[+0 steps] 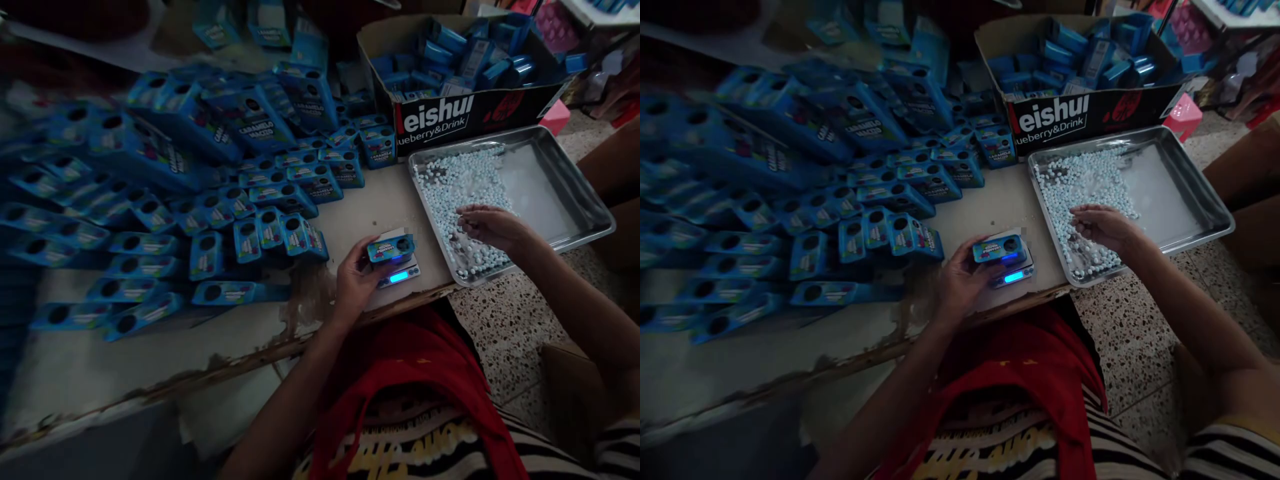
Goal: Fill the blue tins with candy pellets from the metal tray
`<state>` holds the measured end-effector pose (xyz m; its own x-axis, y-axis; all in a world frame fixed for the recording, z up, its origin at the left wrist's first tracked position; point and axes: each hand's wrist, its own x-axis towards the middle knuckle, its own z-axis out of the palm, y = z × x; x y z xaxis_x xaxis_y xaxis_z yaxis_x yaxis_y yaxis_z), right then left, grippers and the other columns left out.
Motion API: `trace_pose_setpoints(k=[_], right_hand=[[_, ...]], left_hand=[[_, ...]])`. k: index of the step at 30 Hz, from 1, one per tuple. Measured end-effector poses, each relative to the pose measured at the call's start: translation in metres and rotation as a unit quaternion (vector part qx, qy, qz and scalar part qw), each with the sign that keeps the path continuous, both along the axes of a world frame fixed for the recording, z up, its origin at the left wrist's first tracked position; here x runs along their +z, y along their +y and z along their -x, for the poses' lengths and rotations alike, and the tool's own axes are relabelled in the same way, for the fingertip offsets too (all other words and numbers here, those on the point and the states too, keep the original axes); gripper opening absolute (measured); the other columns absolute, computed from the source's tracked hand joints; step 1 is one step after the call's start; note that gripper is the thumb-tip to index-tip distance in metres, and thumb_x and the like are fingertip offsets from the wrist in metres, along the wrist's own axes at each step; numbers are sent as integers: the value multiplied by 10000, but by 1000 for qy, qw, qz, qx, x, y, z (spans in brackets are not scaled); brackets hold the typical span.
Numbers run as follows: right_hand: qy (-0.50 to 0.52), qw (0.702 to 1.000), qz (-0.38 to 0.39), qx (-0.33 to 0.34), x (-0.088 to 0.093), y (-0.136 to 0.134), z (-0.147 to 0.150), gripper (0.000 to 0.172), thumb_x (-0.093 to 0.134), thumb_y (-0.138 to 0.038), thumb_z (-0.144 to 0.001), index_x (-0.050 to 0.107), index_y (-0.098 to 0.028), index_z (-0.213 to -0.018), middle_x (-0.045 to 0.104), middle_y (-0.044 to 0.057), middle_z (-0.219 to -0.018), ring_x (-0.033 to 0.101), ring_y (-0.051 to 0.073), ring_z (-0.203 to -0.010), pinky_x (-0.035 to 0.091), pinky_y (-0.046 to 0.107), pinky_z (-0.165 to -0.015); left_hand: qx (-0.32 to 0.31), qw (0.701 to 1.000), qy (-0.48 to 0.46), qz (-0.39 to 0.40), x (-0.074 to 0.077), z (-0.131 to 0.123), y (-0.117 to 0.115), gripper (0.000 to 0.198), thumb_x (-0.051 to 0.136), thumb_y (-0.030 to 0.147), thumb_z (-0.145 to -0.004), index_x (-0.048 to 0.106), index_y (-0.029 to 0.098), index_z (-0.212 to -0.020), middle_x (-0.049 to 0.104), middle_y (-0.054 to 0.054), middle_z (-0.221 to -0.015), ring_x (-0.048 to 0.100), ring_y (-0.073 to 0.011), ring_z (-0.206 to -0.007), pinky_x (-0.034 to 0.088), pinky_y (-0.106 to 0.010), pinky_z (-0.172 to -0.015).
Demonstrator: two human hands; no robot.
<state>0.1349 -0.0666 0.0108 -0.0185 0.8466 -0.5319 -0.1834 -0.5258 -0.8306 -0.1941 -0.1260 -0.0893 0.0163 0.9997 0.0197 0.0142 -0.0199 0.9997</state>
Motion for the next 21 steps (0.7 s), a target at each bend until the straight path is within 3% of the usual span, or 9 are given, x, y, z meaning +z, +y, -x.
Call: trace_pose_setpoints(k=[3, 6, 11, 14, 17, 21], right_hand=[[-39, 998, -33, 48, 19, -2, 12, 191, 978, -201, -829, 819, -155, -926, 755, 45, -794, 636, 90, -657, 539, 179, -587], [-75, 984, -73, 144, 40, -1, 27, 210, 952, -320, -896, 823, -168, -962, 755, 36, -790, 594, 93, -623, 502, 203, -545], [-119, 962, -115, 216, 64, 12, 52, 159, 937, -211, -889, 791, -185, -948, 730, 11, -766, 606, 107, -658, 508, 228, -601], [-118, 957, -114, 241, 71, 17, 63, 160, 920, -156, -888, 791, -191, -975, 716, 6, -758, 604, 120, -664, 516, 243, -617], [-111, 954, -124, 249, 73, 18, 68, 125, 901, -191, -920, 778, -182, -944, 717, 11, -759, 578, 109, -636, 479, 235, -575], [-128, 943, -154, 267, 70, 15, 69, 185, 880, -297, -976, 756, -174, -912, 715, 13, -745, 540, 91, -595, 395, 223, -503]], left_hand=[[18, 997, 50, -48, 6, 10, -6, 833, 1009, 514, -735, 700, 241, -1459, 768, -130, -1411, 754, -313, -1335, 604, -485, -1209], [60, 989, 107, -80, 21, 31, -17, 646, 935, 482, -853, 727, 245, -1417, 802, -114, -1330, 778, -288, -1282, 609, -501, -1200], [113, 962, 204, -139, 55, 60, -34, 429, 893, 359, -925, 786, 233, -1321, 841, -71, -1197, 816, -244, -1135, 651, -433, -1095], [144, 929, 274, -203, 73, 67, -41, 329, 884, 305, -948, 822, 226, -1261, 846, -56, -1169, 817, -228, -1111, 650, -380, -1049], [162, 900, 312, -258, 85, 69, -43, 370, 912, 302, -932, 822, 227, -1283, 839, -50, -1169, 813, -219, -1113, 649, -342, -1027], [158, 896, 307, -279, 91, 68, -41, 431, 903, 288, -943, 787, 245, -1356, 832, -41, -1189, 815, -227, -1144, 661, -369, -1053]])
